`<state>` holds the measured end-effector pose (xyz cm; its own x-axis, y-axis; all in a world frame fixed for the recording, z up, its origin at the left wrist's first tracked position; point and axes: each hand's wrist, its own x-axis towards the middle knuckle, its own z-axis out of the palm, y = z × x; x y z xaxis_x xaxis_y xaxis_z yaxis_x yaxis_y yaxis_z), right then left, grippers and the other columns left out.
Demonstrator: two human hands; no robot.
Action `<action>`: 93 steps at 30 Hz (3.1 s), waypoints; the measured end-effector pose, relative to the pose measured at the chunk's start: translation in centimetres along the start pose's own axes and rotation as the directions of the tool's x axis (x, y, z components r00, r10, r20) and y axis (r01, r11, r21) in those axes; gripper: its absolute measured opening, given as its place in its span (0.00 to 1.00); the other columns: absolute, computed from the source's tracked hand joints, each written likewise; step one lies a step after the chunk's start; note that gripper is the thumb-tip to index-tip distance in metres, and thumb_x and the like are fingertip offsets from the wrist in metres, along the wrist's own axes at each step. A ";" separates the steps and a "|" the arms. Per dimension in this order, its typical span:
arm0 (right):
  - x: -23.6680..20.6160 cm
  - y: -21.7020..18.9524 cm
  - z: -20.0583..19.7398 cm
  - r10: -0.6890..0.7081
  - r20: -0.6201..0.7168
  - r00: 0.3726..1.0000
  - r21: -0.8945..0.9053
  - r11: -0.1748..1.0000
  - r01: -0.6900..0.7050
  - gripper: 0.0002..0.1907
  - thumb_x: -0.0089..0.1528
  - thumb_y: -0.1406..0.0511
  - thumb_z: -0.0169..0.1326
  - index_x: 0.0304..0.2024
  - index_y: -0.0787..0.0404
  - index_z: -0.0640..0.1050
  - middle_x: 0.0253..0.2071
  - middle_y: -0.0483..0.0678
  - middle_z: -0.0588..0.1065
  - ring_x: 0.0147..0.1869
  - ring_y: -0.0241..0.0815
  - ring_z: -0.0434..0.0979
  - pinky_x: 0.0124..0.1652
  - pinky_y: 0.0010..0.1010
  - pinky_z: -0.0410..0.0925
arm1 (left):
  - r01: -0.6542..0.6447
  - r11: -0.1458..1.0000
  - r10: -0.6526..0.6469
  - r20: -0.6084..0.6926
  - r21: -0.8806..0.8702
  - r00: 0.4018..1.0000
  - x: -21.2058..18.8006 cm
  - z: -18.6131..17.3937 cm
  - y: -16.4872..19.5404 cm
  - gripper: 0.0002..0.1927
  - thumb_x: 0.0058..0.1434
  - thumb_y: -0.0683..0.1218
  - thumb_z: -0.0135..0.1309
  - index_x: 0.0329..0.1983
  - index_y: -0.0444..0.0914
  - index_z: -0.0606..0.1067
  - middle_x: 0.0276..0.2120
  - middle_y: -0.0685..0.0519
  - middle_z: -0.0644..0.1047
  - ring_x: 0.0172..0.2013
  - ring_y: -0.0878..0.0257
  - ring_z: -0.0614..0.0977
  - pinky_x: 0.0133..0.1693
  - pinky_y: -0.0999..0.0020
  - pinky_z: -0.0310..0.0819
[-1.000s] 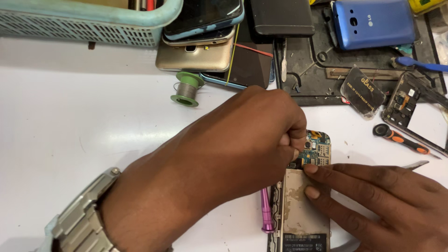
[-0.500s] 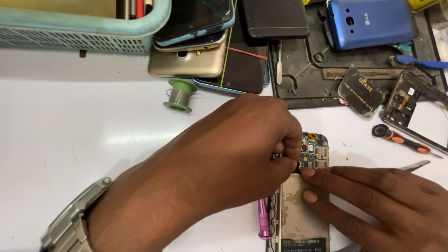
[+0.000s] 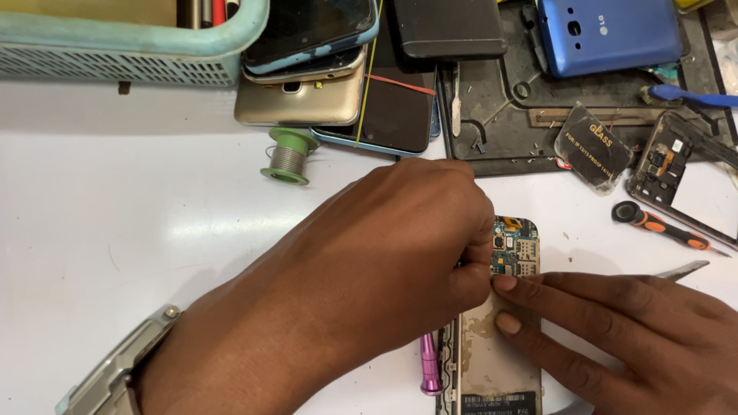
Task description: The person works on a disassembled smartphone, using a pink screwdriver to remove and install screws on the motherboard and battery area. They handle the battery and internal components, adjusting connections and repositioning parts on the workbench.
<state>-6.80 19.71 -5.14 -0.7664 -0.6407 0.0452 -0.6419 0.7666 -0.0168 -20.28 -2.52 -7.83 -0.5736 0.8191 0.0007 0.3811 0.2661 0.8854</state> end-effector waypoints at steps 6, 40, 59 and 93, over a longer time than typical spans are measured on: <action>0.1 0.0 0.0 -0.020 -0.025 0.999 -0.012 1.000 0.020 0.19 0.61 0.52 0.50 0.48 0.51 0.81 0.59 0.46 0.76 0.59 0.42 0.77 0.48 0.36 0.74 | -0.050 0.999 0.049 -0.060 -0.015 0.997 -0.1 0.2 -0.1 0.04 0.52 0.43 0.60 0.25 0.37 0.78 0.31 0.47 0.79 0.34 0.52 0.82 0.36 0.57 0.75; -1.3 2.5 -0.1 0.069 -0.206 0.976 0.175 0.984 -0.032 0.24 0.59 0.61 0.59 0.49 0.75 0.75 0.47 0.60 0.80 0.44 0.44 0.84 0.41 0.35 0.76 | -0.062 0.998 0.059 -0.118 -0.022 0.991 -0.1 -0.4 0.5 0.17 0.63 0.48 0.56 0.21 0.34 0.76 0.18 0.44 0.77 0.19 0.53 0.79 0.27 0.56 0.71; -8.2 -3.3 -5.1 0.167 -0.457 0.873 0.263 0.964 -0.047 0.09 0.56 0.70 0.67 0.39 0.62 0.83 0.39 0.46 0.82 0.39 0.43 0.81 0.37 0.32 0.72 | -0.069 0.901 0.289 -0.476 0.427 0.831 -6.1 5.0 11.2 0.13 0.67 0.48 0.62 0.32 0.35 0.78 0.29 0.50 0.78 0.23 0.63 0.78 0.26 0.66 0.70; -13.3 -15.0 -3.4 0.402 -0.604 0.688 0.406 0.898 -0.169 0.19 0.59 0.64 0.65 0.50 0.69 0.81 0.58 0.54 0.76 0.62 0.56 0.74 0.59 0.43 0.68 | 0.407 0.768 0.331 -0.850 0.495 0.410 -16.1 25.1 13.5 0.24 0.63 0.54 0.65 0.55 0.34 0.79 0.57 0.50 0.79 0.63 0.56 0.73 0.66 0.53 0.59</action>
<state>13.10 16.89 -2.06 -0.7714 -0.1075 0.6273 -0.4567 0.7799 -0.4280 12.24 0.65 -7.57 -0.7250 -0.0079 0.6887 0.4186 0.7891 0.4496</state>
